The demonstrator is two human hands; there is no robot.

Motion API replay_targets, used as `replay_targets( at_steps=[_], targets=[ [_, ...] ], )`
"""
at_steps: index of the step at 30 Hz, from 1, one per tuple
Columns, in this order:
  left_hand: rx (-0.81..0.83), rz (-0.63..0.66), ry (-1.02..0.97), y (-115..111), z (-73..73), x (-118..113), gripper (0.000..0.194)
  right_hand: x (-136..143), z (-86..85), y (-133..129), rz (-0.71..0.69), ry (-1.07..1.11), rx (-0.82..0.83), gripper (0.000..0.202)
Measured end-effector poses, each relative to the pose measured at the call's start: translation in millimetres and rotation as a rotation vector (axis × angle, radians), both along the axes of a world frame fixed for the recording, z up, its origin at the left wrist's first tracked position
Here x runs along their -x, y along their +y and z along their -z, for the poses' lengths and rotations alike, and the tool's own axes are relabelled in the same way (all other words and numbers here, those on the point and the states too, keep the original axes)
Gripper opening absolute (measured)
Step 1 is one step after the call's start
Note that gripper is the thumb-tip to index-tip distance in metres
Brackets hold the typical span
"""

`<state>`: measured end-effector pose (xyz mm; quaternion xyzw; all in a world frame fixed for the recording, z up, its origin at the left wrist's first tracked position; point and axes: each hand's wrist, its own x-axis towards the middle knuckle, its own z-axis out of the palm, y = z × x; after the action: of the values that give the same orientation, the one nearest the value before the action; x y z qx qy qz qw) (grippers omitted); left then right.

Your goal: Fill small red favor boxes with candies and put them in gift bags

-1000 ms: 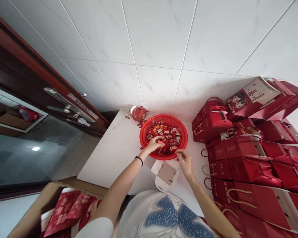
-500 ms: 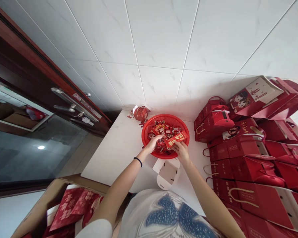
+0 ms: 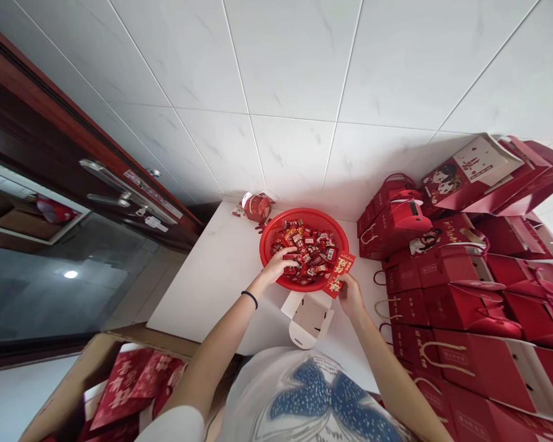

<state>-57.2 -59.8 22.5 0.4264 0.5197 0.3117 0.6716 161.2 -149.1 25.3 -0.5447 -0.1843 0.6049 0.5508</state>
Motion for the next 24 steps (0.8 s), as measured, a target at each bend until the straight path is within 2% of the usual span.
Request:
replay_targets(
  at_steps=[3,7,11,15,18,20,22,24],
  targets=[
    [-0.013,-0.035,0.003,2,0.2,0,0.042,2,-4.1,-1,0.016,0.035,0.015,0.016],
    [-0.053,-0.077,0.102,5,1.0,1,0.035,3,-7.3,-4,0.001,0.043,0.022,0.017],
    [-0.204,-0.061,0.275,9,3.2,1,0.029,3,-9.1,-8,-0.018,0.107,0.038,0.020],
    [-0.260,0.115,0.543,13,4.0,-2,0.030,4,-11.8,-11,-0.029,0.135,0.047,0.023],
    [-0.286,0.237,0.599,12,0.6,-7,0.020,5,-14.1,-13,-0.048,0.133,0.046,0.024],
    [-0.314,0.395,0.652,9,-2.2,-13,0.017,5,-15.0,-14,-0.044,0.126,0.049,0.025],
    [-0.318,0.568,0.796,3,-3.4,-23,0.023,5,-15.3,-15,-0.036,0.118,0.051,0.027],
    [-0.297,0.634,0.939,-3,-1.8,-36,0.032,6,-15.0,-16,-0.040,0.107,0.053,0.029]
  ],
)
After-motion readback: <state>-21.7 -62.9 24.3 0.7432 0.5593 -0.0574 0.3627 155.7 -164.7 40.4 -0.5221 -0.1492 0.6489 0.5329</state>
